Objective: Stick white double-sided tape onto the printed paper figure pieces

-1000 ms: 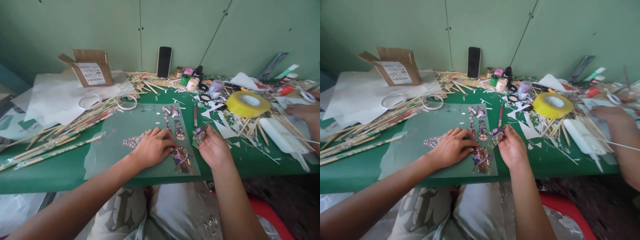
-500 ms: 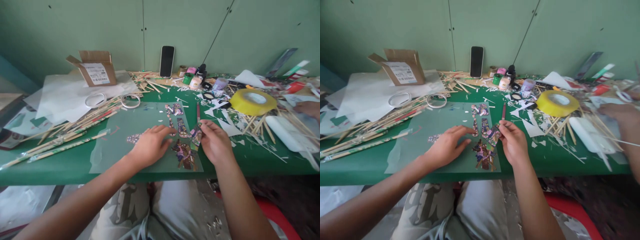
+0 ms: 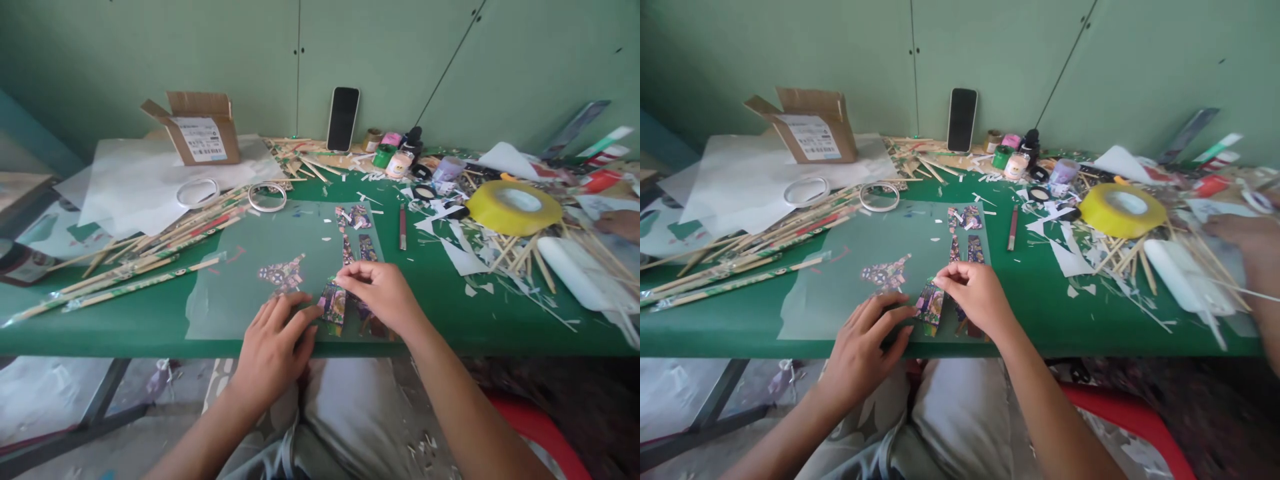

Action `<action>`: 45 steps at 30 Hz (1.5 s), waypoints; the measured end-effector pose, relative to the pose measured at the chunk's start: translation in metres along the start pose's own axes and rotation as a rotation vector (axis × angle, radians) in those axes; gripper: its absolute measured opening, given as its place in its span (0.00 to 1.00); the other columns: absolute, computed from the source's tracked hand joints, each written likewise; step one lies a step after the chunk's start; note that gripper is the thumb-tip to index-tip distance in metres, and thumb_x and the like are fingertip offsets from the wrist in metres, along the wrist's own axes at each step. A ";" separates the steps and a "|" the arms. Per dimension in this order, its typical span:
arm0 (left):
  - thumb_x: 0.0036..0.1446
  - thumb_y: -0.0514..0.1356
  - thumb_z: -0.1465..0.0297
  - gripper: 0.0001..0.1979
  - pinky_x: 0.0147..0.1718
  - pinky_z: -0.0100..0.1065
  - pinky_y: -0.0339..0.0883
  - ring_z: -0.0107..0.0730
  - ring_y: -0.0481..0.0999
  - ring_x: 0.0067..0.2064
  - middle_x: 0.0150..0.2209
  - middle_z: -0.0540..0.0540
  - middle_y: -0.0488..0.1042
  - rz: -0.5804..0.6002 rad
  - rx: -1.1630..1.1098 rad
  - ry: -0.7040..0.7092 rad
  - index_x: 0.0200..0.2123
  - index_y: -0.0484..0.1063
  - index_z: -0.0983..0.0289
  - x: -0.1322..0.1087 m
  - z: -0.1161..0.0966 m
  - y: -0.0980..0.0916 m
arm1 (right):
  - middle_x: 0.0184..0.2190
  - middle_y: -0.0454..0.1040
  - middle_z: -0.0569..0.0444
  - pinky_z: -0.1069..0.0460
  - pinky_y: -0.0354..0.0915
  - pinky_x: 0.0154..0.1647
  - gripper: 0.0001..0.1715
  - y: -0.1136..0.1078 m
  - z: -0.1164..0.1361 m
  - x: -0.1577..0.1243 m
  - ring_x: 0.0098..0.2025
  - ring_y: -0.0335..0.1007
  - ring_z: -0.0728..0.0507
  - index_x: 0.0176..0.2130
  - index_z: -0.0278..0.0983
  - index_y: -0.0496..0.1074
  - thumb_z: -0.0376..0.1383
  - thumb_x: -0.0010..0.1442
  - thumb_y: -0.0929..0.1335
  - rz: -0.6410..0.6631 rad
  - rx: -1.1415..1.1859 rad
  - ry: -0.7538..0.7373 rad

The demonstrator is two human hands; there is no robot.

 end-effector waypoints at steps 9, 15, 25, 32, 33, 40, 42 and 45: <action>0.61 0.57 0.75 0.14 0.49 0.42 0.65 0.37 0.74 0.49 0.52 0.46 0.77 0.046 -0.019 0.102 0.46 0.76 0.53 -0.001 0.004 0.002 | 0.25 0.77 0.56 0.52 0.62 0.28 0.09 0.002 -0.003 0.002 0.26 0.67 0.47 0.30 0.39 0.78 0.41 0.55 0.70 0.009 -0.161 -0.063; 0.61 0.57 0.76 0.15 0.48 0.43 0.64 0.39 0.73 0.50 0.50 0.45 0.79 0.027 0.017 0.149 0.45 0.77 0.53 -0.002 0.005 0.004 | 0.24 0.77 0.56 0.54 0.63 0.30 0.07 0.007 -0.003 0.002 0.26 0.69 0.48 0.29 0.38 0.77 0.38 0.55 0.70 -0.029 -0.176 -0.115; 0.63 0.55 0.75 0.15 0.49 0.44 0.62 0.39 0.73 0.50 0.49 0.43 0.79 0.049 0.019 0.163 0.46 0.77 0.54 -0.001 0.005 0.002 | 0.24 0.77 0.57 0.52 0.63 0.34 0.04 0.010 -0.008 0.001 0.26 0.70 0.48 0.30 0.38 0.75 0.34 0.57 0.71 -0.053 -0.311 -0.239; 0.62 0.55 0.76 0.18 0.46 0.44 0.62 0.39 0.72 0.47 0.49 0.47 0.78 0.110 0.070 0.151 0.53 0.72 0.57 0.000 0.001 0.003 | 0.32 0.74 0.53 0.50 0.65 0.39 0.02 0.013 -0.017 -0.001 0.36 0.72 0.44 0.35 0.38 0.75 0.35 0.59 0.71 -0.182 -0.555 -0.419; 0.62 0.55 0.76 0.19 0.45 0.44 0.63 0.39 0.72 0.45 0.49 0.48 0.78 0.137 0.082 0.150 0.54 0.72 0.57 0.000 0.000 0.002 | 0.33 0.74 0.52 0.50 0.66 0.39 0.04 0.013 -0.016 -0.001 0.36 0.72 0.44 0.37 0.37 0.75 0.35 0.59 0.71 -0.212 -0.563 -0.440; 0.62 0.56 0.74 0.14 0.37 0.40 0.65 0.39 0.70 0.39 0.42 0.51 0.77 0.332 0.035 0.140 0.48 0.75 0.55 0.022 0.005 -0.007 | 0.38 0.78 0.47 0.47 0.68 0.46 0.10 0.016 0.003 -0.045 0.43 0.73 0.43 0.43 0.33 0.74 0.28 0.63 0.65 -0.319 -0.616 -0.701; 0.64 0.54 0.74 0.11 0.39 0.39 0.66 0.37 0.71 0.39 0.37 0.51 0.77 0.337 -0.048 0.088 0.44 0.76 0.58 0.030 0.010 -0.007 | 0.44 0.77 0.43 0.46 0.68 0.51 0.13 0.023 -0.002 -0.064 0.47 0.73 0.42 0.48 0.30 0.72 0.28 0.63 0.65 -0.269 -0.635 -0.703; 0.66 0.54 0.70 0.11 0.42 0.38 0.67 0.36 0.72 0.40 0.38 0.51 0.78 0.312 -0.071 0.033 0.44 0.76 0.59 0.036 0.014 -0.002 | 0.52 0.75 0.40 0.41 0.65 0.57 0.21 0.035 -0.018 -0.084 0.57 0.68 0.36 0.55 0.27 0.69 0.34 0.65 0.65 -0.262 -0.782 -0.705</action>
Point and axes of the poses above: each hand's wrist, its own x-axis towards the middle knuckle, its own y-axis out of the palm, z = x × y, the point moved 1 cm from there along x, towards the middle knuckle
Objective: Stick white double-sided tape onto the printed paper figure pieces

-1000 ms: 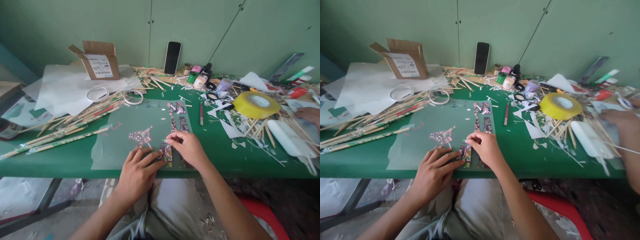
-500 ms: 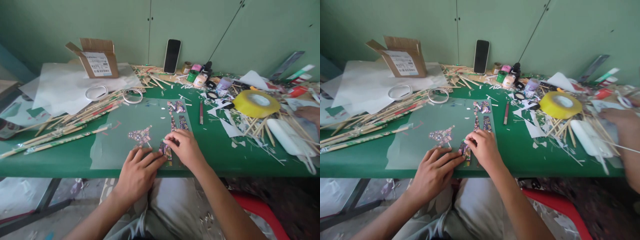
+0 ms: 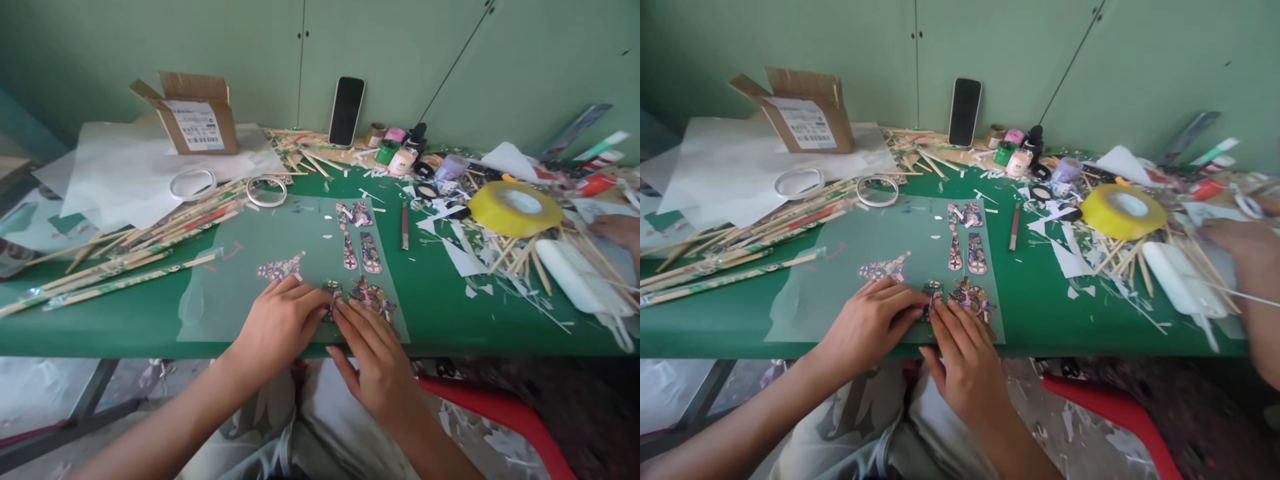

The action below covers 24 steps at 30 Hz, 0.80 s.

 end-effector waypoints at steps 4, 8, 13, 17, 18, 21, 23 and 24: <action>0.66 0.54 0.67 0.15 0.47 0.45 0.65 0.43 0.70 0.52 0.56 0.50 0.74 -0.007 0.158 0.071 0.54 0.73 0.53 0.000 -0.002 0.007 | 0.53 0.75 0.43 0.40 0.65 0.58 0.21 0.009 -0.001 -0.015 0.58 0.68 0.36 0.55 0.28 0.69 0.33 0.64 0.67 -0.025 -0.062 -0.040; 0.68 0.50 0.68 0.19 0.53 0.47 0.61 0.43 0.68 0.58 0.61 0.48 0.69 -0.026 0.242 0.057 0.60 0.68 0.56 -0.002 -0.005 0.012 | 0.50 0.78 0.46 0.42 0.67 0.55 0.17 0.007 -0.004 -0.016 0.54 0.72 0.38 0.51 0.32 0.73 0.31 0.62 0.69 -0.076 -0.045 -0.050; 0.67 0.49 0.69 0.20 0.53 0.48 0.62 0.44 0.69 0.58 0.61 0.51 0.69 -0.061 0.231 0.059 0.59 0.68 0.60 -0.005 -0.004 0.010 | 0.48 0.79 0.49 0.43 0.67 0.54 0.18 0.002 -0.006 -0.015 0.52 0.73 0.40 0.52 0.35 0.74 0.29 0.61 0.69 -0.091 -0.027 -0.068; 0.67 0.51 0.64 0.21 0.55 0.45 0.64 0.42 0.70 0.59 0.60 0.53 0.71 -0.035 0.151 0.232 0.60 0.67 0.61 -0.019 -0.001 0.008 | 0.55 0.74 0.47 0.43 0.67 0.51 0.24 0.000 -0.006 -0.010 0.52 0.71 0.39 0.59 0.34 0.68 0.36 0.64 0.68 0.034 -0.032 -0.024; 0.66 0.52 0.62 0.22 0.57 0.46 0.63 0.42 0.68 0.61 0.60 0.54 0.70 -0.025 0.163 0.265 0.61 0.66 0.62 -0.025 0.000 0.009 | 0.57 0.73 0.47 0.43 0.67 0.51 0.26 0.000 -0.005 -0.009 0.52 0.70 0.39 0.60 0.34 0.67 0.37 0.64 0.67 0.066 -0.056 -0.016; 0.66 0.53 0.63 0.23 0.59 0.47 0.61 0.43 0.67 0.62 0.62 0.55 0.68 -0.052 0.261 0.288 0.62 0.64 0.63 -0.037 0.002 0.012 | 0.56 0.74 0.51 0.44 0.65 0.50 0.24 0.001 -0.003 -0.008 0.51 0.70 0.39 0.60 0.37 0.68 0.36 0.65 0.66 0.067 -0.103 -0.023; 0.67 0.52 0.66 0.22 0.58 0.45 0.63 0.41 0.68 0.62 0.61 0.53 0.68 -0.073 0.298 0.294 0.62 0.64 0.63 -0.041 0.002 0.014 | 0.54 0.75 0.54 0.45 0.65 0.50 0.21 0.003 -0.003 -0.010 0.51 0.70 0.40 0.57 0.39 0.71 0.34 0.64 0.67 0.030 -0.098 -0.040; 0.67 0.52 0.66 0.21 0.58 0.45 0.63 0.41 0.68 0.62 0.61 0.53 0.68 -0.079 0.303 0.295 0.62 0.64 0.63 -0.041 0.003 0.014 | 0.54 0.76 0.55 0.45 0.64 0.50 0.20 0.004 -0.003 -0.012 0.52 0.70 0.40 0.55 0.40 0.72 0.33 0.64 0.67 0.019 -0.090 -0.045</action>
Point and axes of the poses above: each hand's wrist, its own x-axis towards the middle knuckle, its own y-axis out of the palm, z = x × y, the point moved 1 cm from there along x, towards the middle knuckle
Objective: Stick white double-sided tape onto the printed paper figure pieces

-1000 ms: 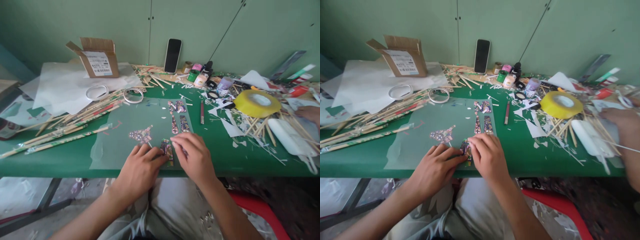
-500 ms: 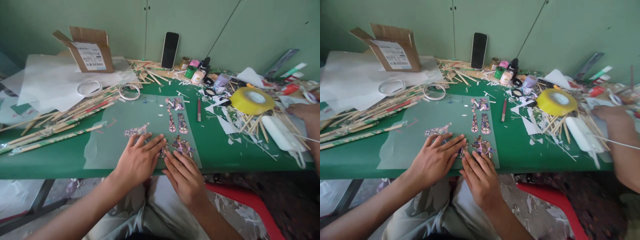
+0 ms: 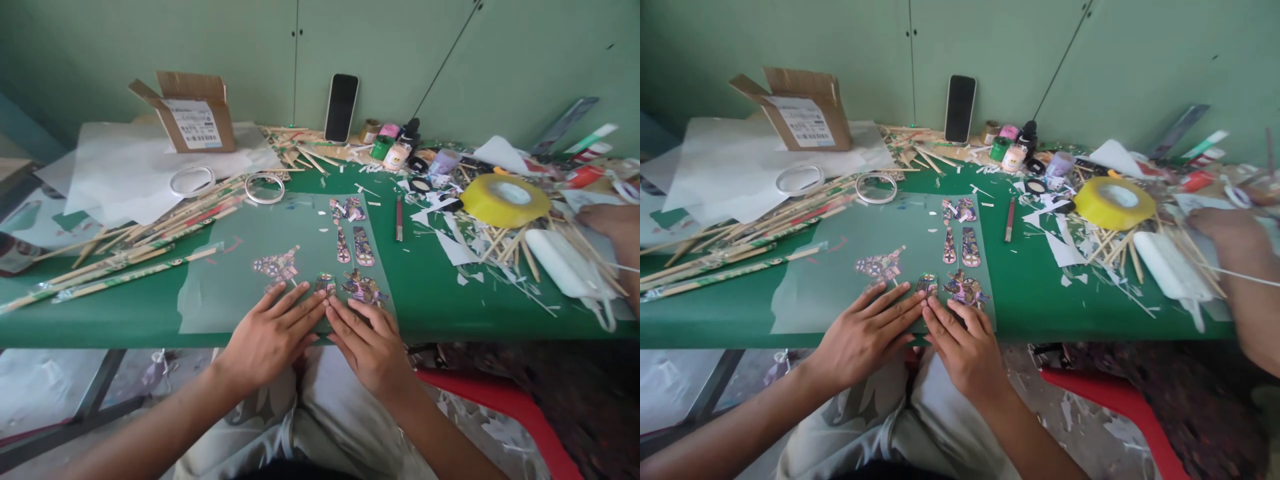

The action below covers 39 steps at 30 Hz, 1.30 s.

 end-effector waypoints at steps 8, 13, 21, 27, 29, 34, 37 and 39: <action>0.69 0.50 0.66 0.20 0.57 0.44 0.65 0.39 0.69 0.61 0.60 0.50 0.69 -0.019 0.000 -0.007 0.60 0.65 0.62 0.002 0.001 0.000 | 0.53 0.76 0.53 0.41 0.63 0.53 0.19 -0.001 -0.004 -0.006 0.55 0.67 0.37 0.52 0.39 0.75 0.28 0.62 0.67 -0.016 0.057 -0.055; 0.68 0.50 0.67 0.19 0.56 0.44 0.66 0.40 0.69 0.61 0.60 0.52 0.69 -0.021 0.006 0.005 0.60 0.66 0.63 0.001 0.002 0.000 | 0.55 0.75 0.52 0.41 0.62 0.55 0.19 -0.016 -0.005 0.011 0.54 0.68 0.39 0.55 0.38 0.72 0.38 0.65 0.66 0.051 0.112 -0.027; 0.67 0.53 0.67 0.18 0.57 0.44 0.64 0.40 0.70 0.61 0.58 0.55 0.73 -0.047 0.003 -0.009 0.58 0.68 0.63 -0.001 0.000 0.002 | 0.62 0.67 0.49 0.33 0.55 0.60 0.32 -0.005 -0.010 0.041 0.62 0.60 0.32 0.62 0.36 0.65 0.51 0.67 0.60 0.281 0.050 0.112; 0.64 0.57 0.67 0.18 0.56 0.48 0.64 0.45 0.69 0.60 0.62 0.53 0.68 0.025 0.019 0.003 0.57 0.69 0.57 -0.001 -0.002 0.000 | 0.59 0.71 0.52 0.34 0.53 0.63 0.24 -0.007 -0.014 0.046 0.61 0.63 0.35 0.58 0.39 0.69 0.44 0.69 0.59 0.296 0.098 0.117; 0.62 0.58 0.68 0.20 0.57 0.50 0.63 0.47 0.67 0.62 0.63 0.53 0.66 0.050 0.017 0.016 0.58 0.67 0.54 -0.003 -0.003 -0.001 | 0.59 0.70 0.52 0.33 0.52 0.64 0.24 -0.006 -0.016 0.045 0.63 0.61 0.35 0.60 0.38 0.68 0.42 0.70 0.58 0.300 0.102 0.100; 0.61 0.59 0.68 0.22 0.58 0.52 0.60 0.48 0.65 0.63 0.63 0.55 0.65 0.070 0.014 0.014 0.59 0.67 0.56 -0.003 -0.004 -0.003 | 0.55 0.74 0.51 0.30 0.52 0.61 0.22 -0.013 -0.013 0.040 0.61 0.63 0.32 0.59 0.37 0.68 0.37 0.68 0.60 0.189 0.115 0.087; 0.62 0.58 0.68 0.23 0.55 0.48 0.64 0.47 0.68 0.61 0.62 0.57 0.68 0.092 -0.003 0.019 0.61 0.64 0.60 0.003 -0.003 -0.008 | 0.43 0.81 0.50 0.36 0.58 0.57 0.17 -0.031 0.011 0.031 0.52 0.70 0.35 0.50 0.36 0.73 0.29 0.63 0.63 -0.063 0.229 0.019; 0.63 0.57 0.69 0.23 0.52 0.45 0.67 0.45 0.71 0.59 0.60 0.59 0.70 0.102 -0.033 0.019 0.61 0.64 0.63 0.010 -0.001 -0.014 | 0.30 0.79 0.51 0.44 0.66 0.42 0.13 -0.036 0.034 0.022 0.36 0.71 0.41 0.39 0.36 0.75 0.29 0.61 0.62 -0.075 0.389 -0.165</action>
Point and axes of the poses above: each hand's wrist, its own x-axis towards the middle knuckle, its own y-axis out of the palm, z = x × y, the point moved 1 cm from there along x, towards the middle knuckle
